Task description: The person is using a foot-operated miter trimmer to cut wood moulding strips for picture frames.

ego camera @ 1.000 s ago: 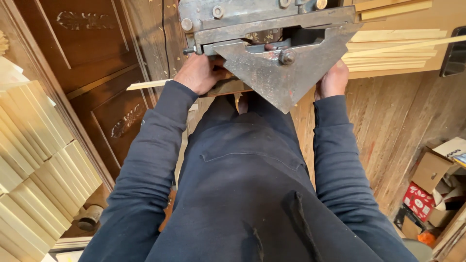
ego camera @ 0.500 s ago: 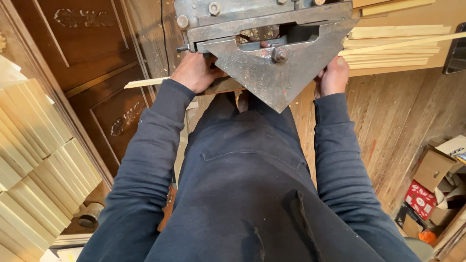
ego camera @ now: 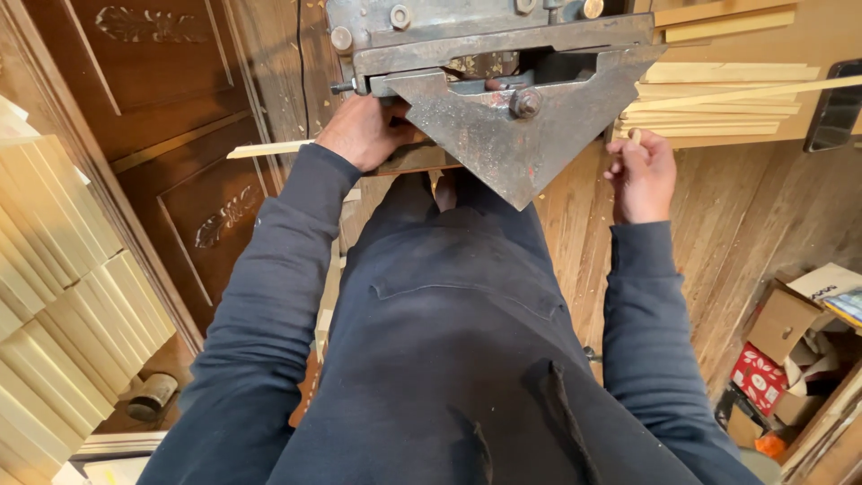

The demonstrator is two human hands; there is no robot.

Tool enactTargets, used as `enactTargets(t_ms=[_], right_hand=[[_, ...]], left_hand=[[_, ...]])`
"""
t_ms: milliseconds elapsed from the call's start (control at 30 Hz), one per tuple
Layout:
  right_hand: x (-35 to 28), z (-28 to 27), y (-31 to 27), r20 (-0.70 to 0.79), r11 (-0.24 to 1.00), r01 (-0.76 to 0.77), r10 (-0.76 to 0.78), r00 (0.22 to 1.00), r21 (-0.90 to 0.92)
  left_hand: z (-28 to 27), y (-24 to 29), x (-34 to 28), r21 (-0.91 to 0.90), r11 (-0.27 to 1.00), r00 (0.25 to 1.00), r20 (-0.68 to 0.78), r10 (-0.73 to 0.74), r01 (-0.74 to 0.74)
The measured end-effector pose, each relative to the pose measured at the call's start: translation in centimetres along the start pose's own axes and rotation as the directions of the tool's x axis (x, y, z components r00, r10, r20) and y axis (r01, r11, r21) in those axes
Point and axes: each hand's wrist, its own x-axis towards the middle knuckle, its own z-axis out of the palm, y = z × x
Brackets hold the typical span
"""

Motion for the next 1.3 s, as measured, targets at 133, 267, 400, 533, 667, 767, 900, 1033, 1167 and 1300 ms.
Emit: enactTargets(t_ms=[133, 267, 400, 533, 667, 767, 900, 1033, 1167, 1300], right_hand=[[-2.2, 1.8, -4.0, 0.114, 0.969, 0.199, -0.183, 0.976, -0.145], [-3.5, 6.0, -8.4, 0.285, 0.565, 0.519, -0.452, 0.845, -0.641], [-3.1, 9.1, -10.5, 0.400, 0.530, 0.573, -0.412, 0.818, -0.626], [0.3, 7.8, -7.7, 0.491, 0.342, 0.608, -0.372, 0.788, -0.716], [1.4, 8.7, -7.5, 0.630, 0.249, 0.741, -0.401, 0.665, -0.624], [1.7, 9.0, -7.2, 0.612, 0.293, 0.739, -0.422, 0.669, -0.606], [1.5, 9.4, -7.3, 0.575, 0.360, 0.720, -0.436, 0.692, -0.594], [1.3, 9.7, -7.3, 0.548, 0.352, 0.720, -0.476, 0.688, -0.599], [1.2, 10.2, -8.6, 0.658, 0.202, 0.710, -0.273, 0.702, -0.674], [1.8, 9.1, -7.9, 0.716, 0.159, 0.730, -0.140, 0.684, -0.665]], left_hand=[[0.2, -0.3, -0.2, -0.041, 0.995, 0.995, -0.058, 0.086, -0.088], [0.0, -0.1, -0.2, -0.050, 0.998, 0.999, -0.030, 0.044, -0.046], [0.0, 0.3, -0.3, -0.071, 0.997, 1.000, -0.018, 0.023, -0.024], [-0.1, 0.5, -0.2, 0.020, 0.999, 0.999, -0.002, -0.047, 0.047], [0.0, 0.5, -0.2, -0.061, 0.998, 0.999, -0.027, 0.030, -0.031], [0.2, 0.3, -0.1, -0.021, 0.999, 0.998, -0.044, 0.042, -0.043], [-0.2, 0.8, -0.1, 0.020, 1.000, 1.000, -0.023, -0.005, 0.005], [0.4, 0.0, -0.2, -0.062, 0.998, 1.000, -0.025, 0.014, -0.016], [0.4, -0.1, -0.1, -0.024, 0.999, 0.999, -0.037, 0.032, -0.033], [0.5, -0.2, -0.1, -0.075, 0.995, 0.997, -0.033, 0.064, -0.066]])
